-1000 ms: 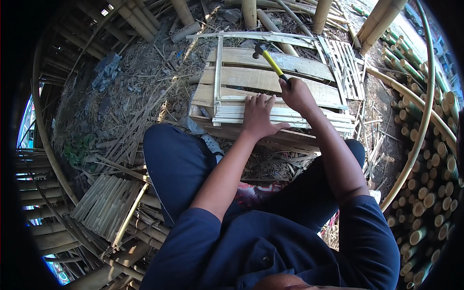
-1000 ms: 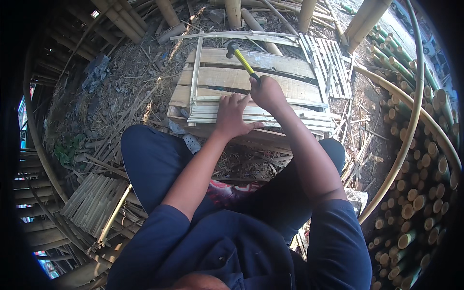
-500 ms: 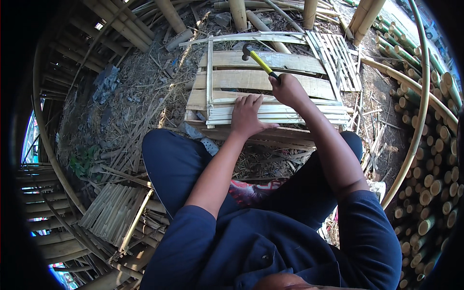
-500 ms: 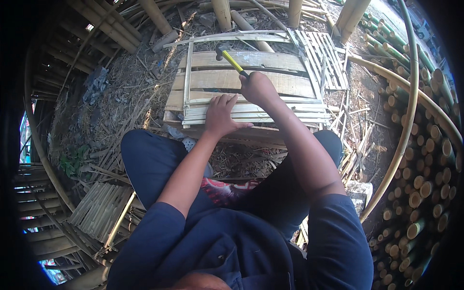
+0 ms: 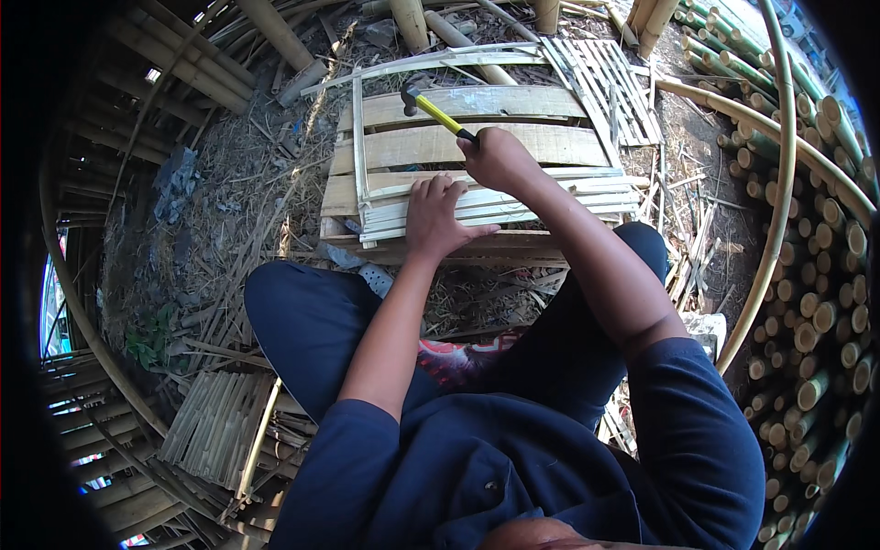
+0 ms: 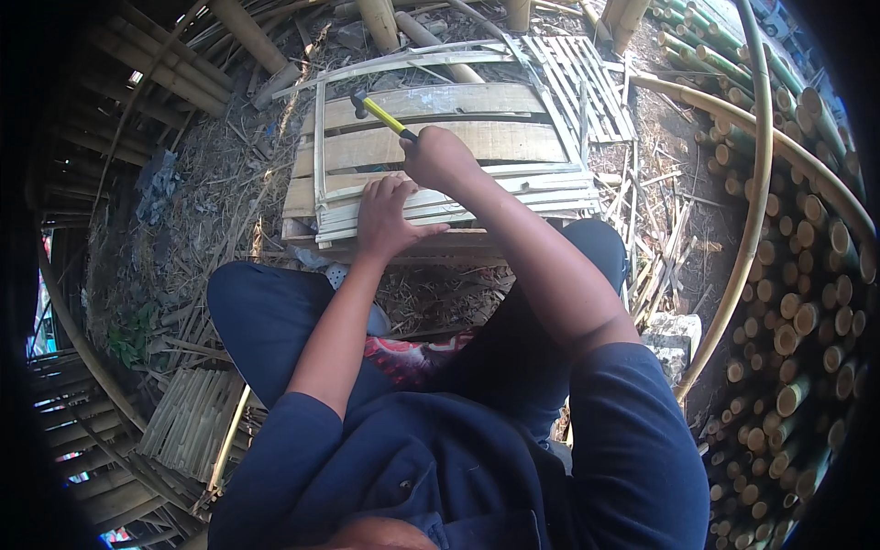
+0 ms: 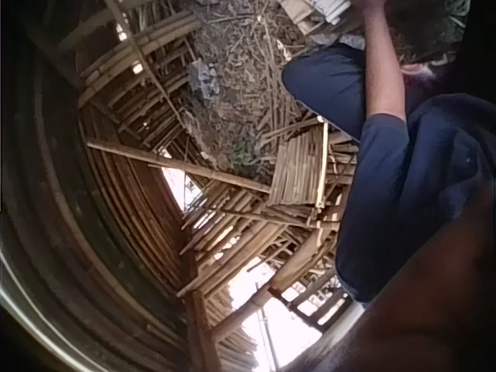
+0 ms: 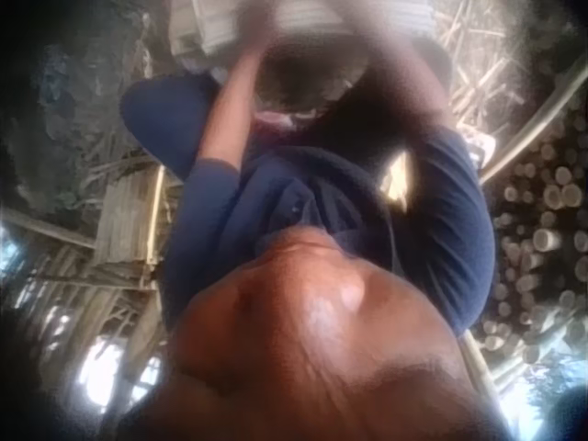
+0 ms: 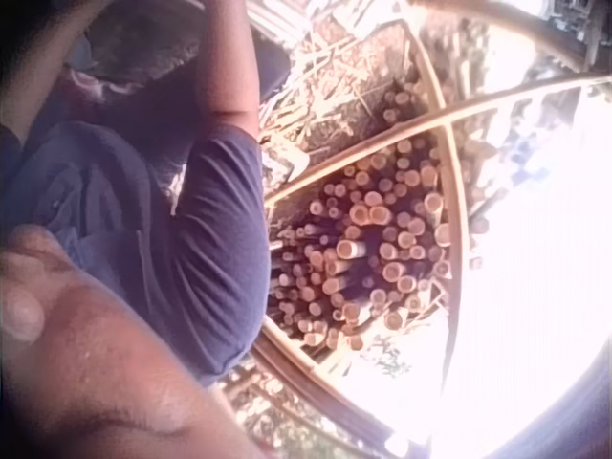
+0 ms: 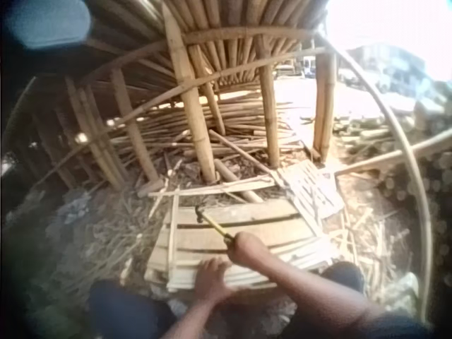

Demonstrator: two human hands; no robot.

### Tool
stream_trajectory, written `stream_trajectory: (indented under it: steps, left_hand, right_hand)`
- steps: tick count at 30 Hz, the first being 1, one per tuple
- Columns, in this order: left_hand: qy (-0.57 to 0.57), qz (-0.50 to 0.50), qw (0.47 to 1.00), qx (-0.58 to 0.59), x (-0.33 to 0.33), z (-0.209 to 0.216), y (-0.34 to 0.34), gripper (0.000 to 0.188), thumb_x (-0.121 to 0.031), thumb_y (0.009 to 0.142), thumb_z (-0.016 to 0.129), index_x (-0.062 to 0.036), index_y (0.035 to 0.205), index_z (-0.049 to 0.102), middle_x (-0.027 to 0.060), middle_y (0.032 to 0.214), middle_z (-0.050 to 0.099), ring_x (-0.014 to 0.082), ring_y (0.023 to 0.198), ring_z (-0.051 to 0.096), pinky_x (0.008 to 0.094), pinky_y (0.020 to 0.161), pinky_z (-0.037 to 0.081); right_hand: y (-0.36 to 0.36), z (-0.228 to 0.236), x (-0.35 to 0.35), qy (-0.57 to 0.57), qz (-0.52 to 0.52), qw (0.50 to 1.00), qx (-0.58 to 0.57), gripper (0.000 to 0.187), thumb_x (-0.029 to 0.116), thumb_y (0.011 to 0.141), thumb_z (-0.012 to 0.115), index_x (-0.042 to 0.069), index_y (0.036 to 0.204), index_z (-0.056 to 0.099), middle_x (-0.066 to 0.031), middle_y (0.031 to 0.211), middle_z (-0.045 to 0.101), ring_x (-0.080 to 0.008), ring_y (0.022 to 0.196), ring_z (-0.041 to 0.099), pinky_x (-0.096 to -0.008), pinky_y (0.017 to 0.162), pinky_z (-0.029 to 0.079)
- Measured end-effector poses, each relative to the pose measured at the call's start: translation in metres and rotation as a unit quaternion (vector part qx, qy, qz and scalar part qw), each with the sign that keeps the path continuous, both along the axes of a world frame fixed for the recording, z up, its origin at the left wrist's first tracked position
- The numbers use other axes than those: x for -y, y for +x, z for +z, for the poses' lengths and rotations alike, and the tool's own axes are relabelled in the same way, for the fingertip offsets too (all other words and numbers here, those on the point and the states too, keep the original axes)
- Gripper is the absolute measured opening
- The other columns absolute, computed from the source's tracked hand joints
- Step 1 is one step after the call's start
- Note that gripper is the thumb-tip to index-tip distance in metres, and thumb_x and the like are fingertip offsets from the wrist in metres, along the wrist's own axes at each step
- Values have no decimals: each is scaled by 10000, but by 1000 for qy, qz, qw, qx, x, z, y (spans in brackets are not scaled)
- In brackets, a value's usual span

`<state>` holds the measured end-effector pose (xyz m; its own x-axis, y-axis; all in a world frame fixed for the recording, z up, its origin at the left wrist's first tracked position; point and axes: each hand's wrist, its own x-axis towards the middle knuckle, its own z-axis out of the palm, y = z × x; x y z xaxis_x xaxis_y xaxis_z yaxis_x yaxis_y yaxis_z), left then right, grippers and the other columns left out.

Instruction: The person constructs a bamboo structure by hand and with a hammer, positioning thin bamboo strips onto a rectangular frame and securing them by hammering nails through the strips into the frame.

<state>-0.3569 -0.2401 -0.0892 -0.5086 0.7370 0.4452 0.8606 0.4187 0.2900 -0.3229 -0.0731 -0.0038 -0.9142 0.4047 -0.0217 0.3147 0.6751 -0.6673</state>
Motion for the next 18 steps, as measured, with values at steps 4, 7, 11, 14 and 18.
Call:
stream_trajectory:
  steps: [4,7,11,14,18]
  left_hand:
    - [-30,14,999,7,3,3,0,852,-736,576,818,-95,1107,636,67,1100,547,278,1109,515,457,1076,374]
    - [-26,12,1000,-7,3,4,2,811,-699,585,836,-112,1107,634,74,1123,559,292,1120,530,466,1075,386]
    - [-39,16,999,-7,3,6,3,799,-662,588,855,-137,1149,634,75,1154,572,304,1145,534,477,1087,390]
    - [-55,24,998,3,4,9,4,799,-664,595,851,-133,1153,638,82,1174,565,306,1164,528,482,1103,384]
    - [-43,27,999,0,4,7,5,793,-664,604,848,-131,1154,642,91,1231,558,312,1203,519,486,1119,378]
  right_hand:
    - [-2,4,5,11,14,999,39,488,363,1011,555,-69,830,690,-306,792,671,-463,822,683,-515,751,532]
    - [0,5,5,20,14,999,33,484,361,1008,561,-65,815,685,-304,779,667,-462,804,681,-516,734,531]
    - [0,2,4,18,13,999,28,476,354,1004,567,-62,803,682,-302,761,663,-463,777,679,-514,712,530]
    - [-1,1,6,16,15,999,37,476,354,1005,566,-61,804,683,-301,761,664,-461,782,680,-515,713,528]
    - [-1,0,6,18,14,999,38,477,353,1008,562,-61,806,685,-298,762,666,-459,784,680,-514,717,526]
